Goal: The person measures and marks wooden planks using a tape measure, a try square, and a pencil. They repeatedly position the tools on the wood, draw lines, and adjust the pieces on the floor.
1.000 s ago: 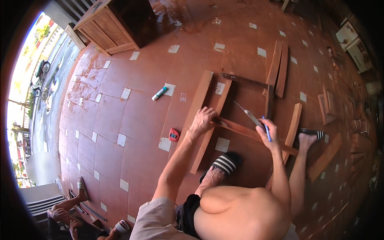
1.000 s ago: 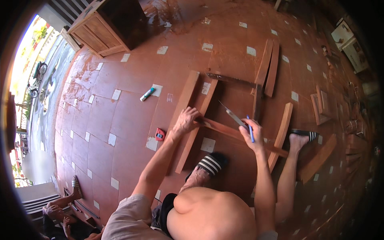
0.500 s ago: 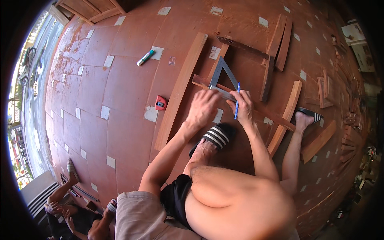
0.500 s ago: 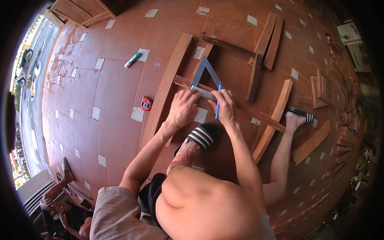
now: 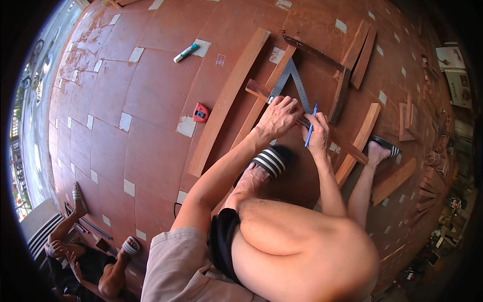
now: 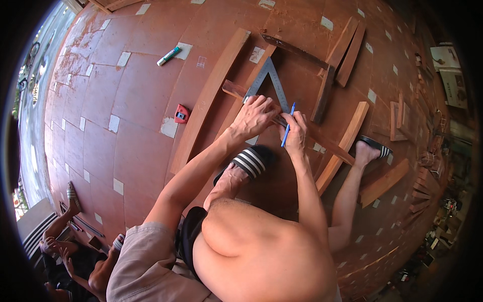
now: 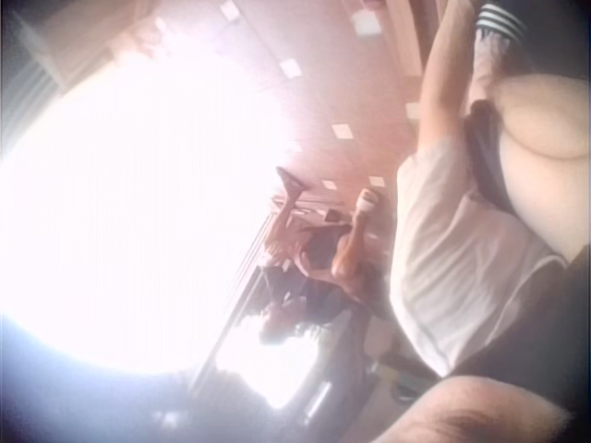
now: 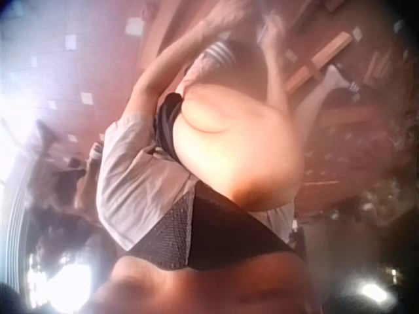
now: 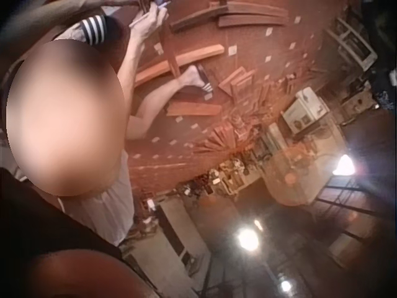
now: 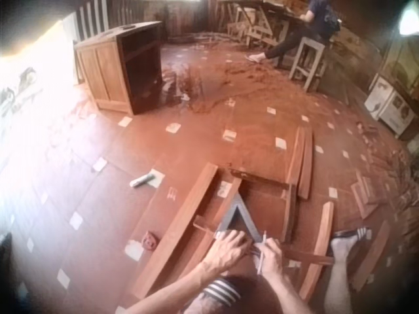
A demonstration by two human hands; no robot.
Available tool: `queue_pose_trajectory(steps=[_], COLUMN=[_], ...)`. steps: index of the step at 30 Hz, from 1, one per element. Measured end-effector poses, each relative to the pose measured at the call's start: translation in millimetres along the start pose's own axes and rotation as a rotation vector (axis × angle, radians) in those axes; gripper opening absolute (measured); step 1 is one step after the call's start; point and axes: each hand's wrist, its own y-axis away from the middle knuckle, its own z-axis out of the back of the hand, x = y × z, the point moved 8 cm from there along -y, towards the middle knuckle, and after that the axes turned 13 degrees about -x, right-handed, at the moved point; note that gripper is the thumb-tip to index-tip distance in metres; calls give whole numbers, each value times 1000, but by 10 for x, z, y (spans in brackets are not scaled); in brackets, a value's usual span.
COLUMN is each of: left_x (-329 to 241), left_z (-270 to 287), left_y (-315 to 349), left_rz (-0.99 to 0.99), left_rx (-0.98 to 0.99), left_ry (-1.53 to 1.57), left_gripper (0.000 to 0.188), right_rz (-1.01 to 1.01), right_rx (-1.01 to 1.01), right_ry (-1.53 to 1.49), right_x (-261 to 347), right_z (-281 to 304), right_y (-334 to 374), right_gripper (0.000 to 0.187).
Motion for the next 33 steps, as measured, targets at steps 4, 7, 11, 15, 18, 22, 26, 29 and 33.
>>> queue_pose_trajectory(steps=[4, 7, 11, 15, 18, 22, 26, 29, 33], left_x=[64, 131, 180, 191, 196, 214, 228, 245, 269], left_z=[18, 28, 6, -5, 16, 20, -11, -12, -16], left_y=[34, 66, 72, 54, 50, 44, 46, 57, 56], left_rz=[-46, -57, -52, -76, -95, -93, -86, -54, -19], left_rx=[4, -4, -13, -23, -50, -67, -52, -73, -93], left_ry=[-5, 13, 58, 109, 144, 161, 172, 143, 137], left_gripper=[36, 35, 35, 35, 33, 31, 30, 31, 36], right_rz=[28, 24, 0, 0, 0, 25, 13, 3, -129], right_rx=[-6, -13, -31, -25, -20, -38, -35, 5, 66], right_ry=[-11, -30, -16, -5, -4, 3, 19, -13, -182], right_x=[72, 105, 97, 91, 97, 120, 109, 122, 93], right_z=[-79, -125, -153, -161, -159, -154, -160, -137, -20], right_y=[33, 35, 32, 28, 30, 25, 33, -7, -303], right_gripper=[43, 43, 42, 41, 41, 38, 37, 34, 26])
